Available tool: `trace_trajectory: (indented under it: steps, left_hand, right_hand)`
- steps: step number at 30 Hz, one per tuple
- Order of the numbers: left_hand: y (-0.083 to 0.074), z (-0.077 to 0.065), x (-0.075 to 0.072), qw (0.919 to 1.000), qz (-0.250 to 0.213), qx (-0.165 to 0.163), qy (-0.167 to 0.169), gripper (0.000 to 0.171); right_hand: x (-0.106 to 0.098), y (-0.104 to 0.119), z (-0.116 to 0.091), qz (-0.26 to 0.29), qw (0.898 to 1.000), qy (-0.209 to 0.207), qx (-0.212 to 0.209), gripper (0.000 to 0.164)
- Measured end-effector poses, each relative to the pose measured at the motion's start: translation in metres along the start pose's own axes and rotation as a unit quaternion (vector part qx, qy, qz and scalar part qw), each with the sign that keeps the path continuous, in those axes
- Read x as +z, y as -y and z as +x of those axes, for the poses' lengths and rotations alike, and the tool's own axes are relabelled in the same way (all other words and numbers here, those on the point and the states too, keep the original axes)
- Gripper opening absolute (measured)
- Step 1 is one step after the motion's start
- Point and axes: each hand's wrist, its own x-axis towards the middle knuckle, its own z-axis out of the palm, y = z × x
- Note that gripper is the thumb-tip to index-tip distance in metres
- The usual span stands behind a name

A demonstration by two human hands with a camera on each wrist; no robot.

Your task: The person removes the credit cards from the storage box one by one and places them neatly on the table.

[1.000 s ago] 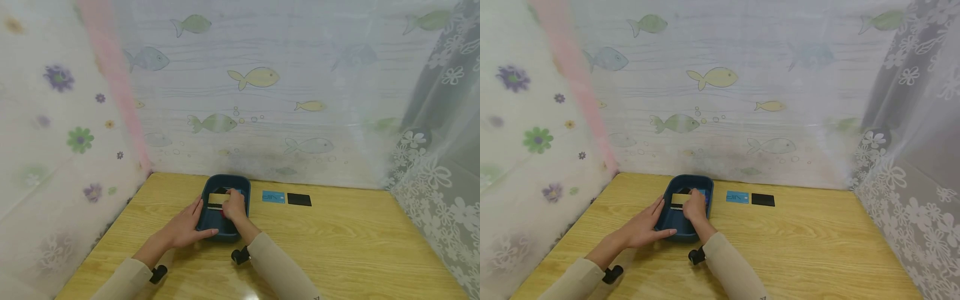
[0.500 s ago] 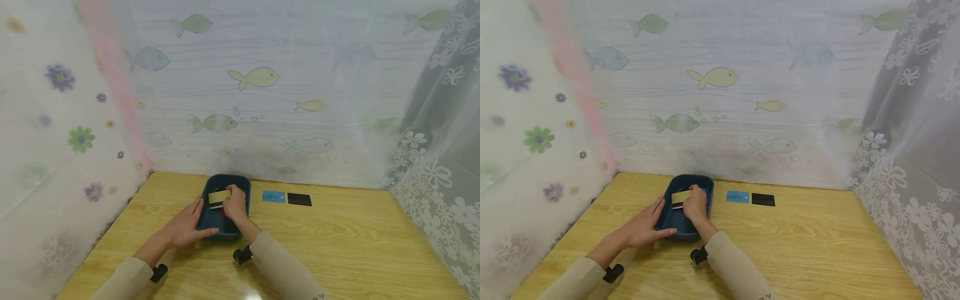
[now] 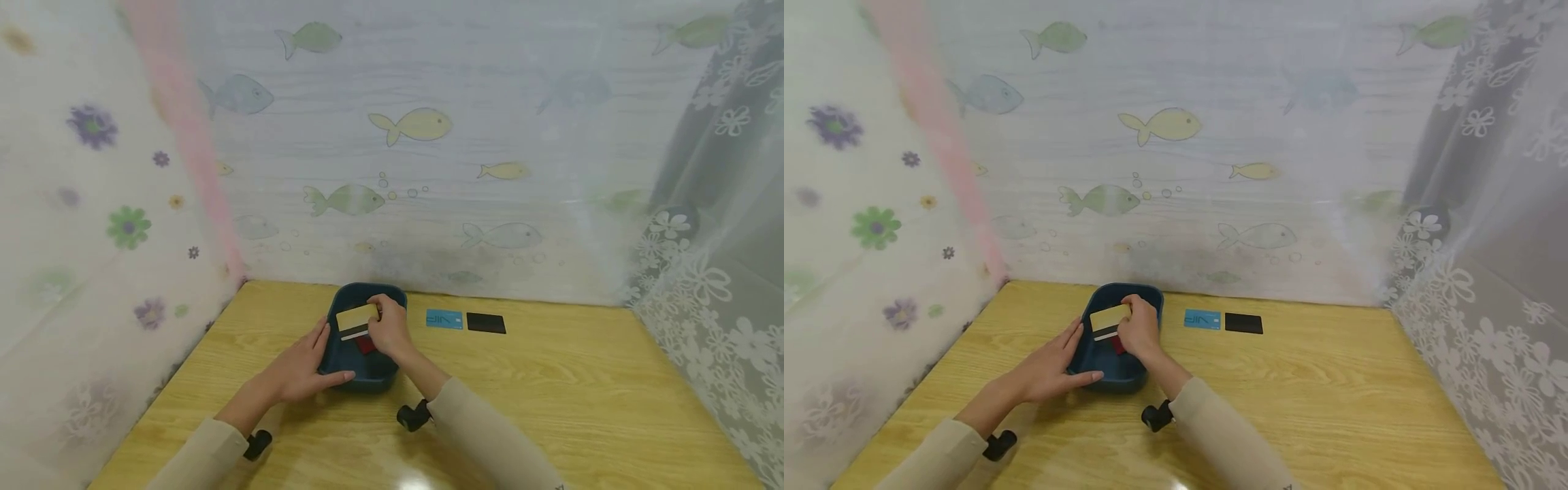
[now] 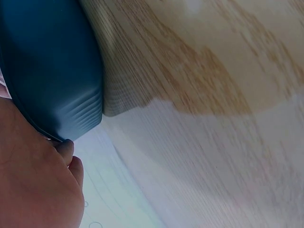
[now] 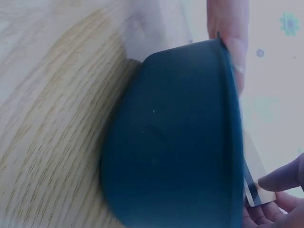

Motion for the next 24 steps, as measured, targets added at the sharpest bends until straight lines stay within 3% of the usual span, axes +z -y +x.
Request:
trace_trajectory:
  steps: [7, 19, 24]
  left_hand:
    - [0.001, 0.001, 0.0, 1.0, 0.003, 0.006, -0.003, 0.12]
    - [-0.001, 0.0, 0.0, 1.0, 0.002, -0.002, 0.0, 0.121]
    - [-0.001, 0.0, 0.0, 1.0, 0.004, -0.006, -0.002, 0.123]
  right_hand:
    - [-0.018, 0.004, -0.007, 0.02, 0.999, 0.044, 0.013, 0.036]
    - [-0.043, 0.0, -0.022, 0.024, 0.998, 0.059, 0.0, 0.034]
    - [-0.053, -0.003, -0.025, 0.053, 0.996, 0.067, 0.008, 0.035]
